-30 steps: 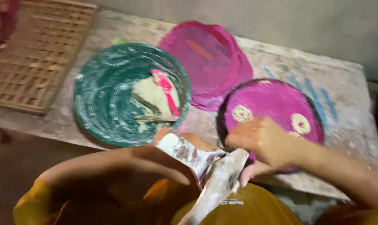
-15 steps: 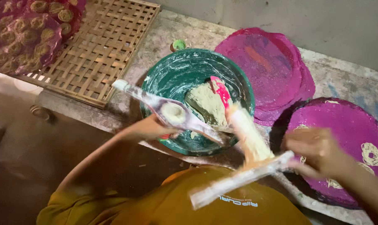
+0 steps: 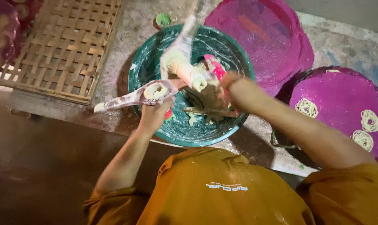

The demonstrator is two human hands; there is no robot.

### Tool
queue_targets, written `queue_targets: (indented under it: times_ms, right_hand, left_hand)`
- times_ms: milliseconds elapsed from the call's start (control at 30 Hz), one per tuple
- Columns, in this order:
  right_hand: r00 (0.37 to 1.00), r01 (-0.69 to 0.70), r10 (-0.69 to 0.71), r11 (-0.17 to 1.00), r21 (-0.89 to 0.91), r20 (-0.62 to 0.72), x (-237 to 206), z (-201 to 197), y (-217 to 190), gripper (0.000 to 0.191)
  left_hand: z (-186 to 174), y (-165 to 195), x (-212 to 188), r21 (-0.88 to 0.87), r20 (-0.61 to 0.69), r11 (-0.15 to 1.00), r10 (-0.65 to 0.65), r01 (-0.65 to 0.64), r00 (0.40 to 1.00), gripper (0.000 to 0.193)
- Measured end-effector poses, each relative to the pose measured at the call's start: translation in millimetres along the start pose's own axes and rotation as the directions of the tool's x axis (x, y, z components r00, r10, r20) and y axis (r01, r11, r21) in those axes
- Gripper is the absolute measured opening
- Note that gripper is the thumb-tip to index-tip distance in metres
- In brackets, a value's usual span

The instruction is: The person scoops dough from a green bowl using a pink spatula and loads it into a white manual noodle press. They then press the dough through the tool to form spiral noodle shapes onto a pink tray. The person repeats this process, filling the tray with multiple noodle spirals.

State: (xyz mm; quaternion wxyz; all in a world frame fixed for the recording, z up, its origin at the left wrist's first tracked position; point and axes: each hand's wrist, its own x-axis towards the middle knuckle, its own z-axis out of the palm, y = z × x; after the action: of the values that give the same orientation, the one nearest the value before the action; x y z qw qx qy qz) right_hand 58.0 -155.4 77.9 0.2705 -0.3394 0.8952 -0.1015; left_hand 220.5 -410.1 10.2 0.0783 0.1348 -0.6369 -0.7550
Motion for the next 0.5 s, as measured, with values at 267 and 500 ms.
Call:
queue_targets:
  times_ms: [267, 500]
  right_hand:
    - [0.914, 0.347, -0.403, 0.716, -0.606, 0.047, 22, 91, 3, 0.013]
    - [0.961, 0.138, -0.25, 0.804, -0.578, -0.12, 35, 43, -26, 0.033]
  left_hand:
    - [2, -33, 4, 0.184, -0.161, 0.898, 0.428, -0.399, 0.889, 0.029]
    - [-5, -53, 3, 0.203, -0.248, 0.902, 0.423, -0.38, 0.871, 0.044]
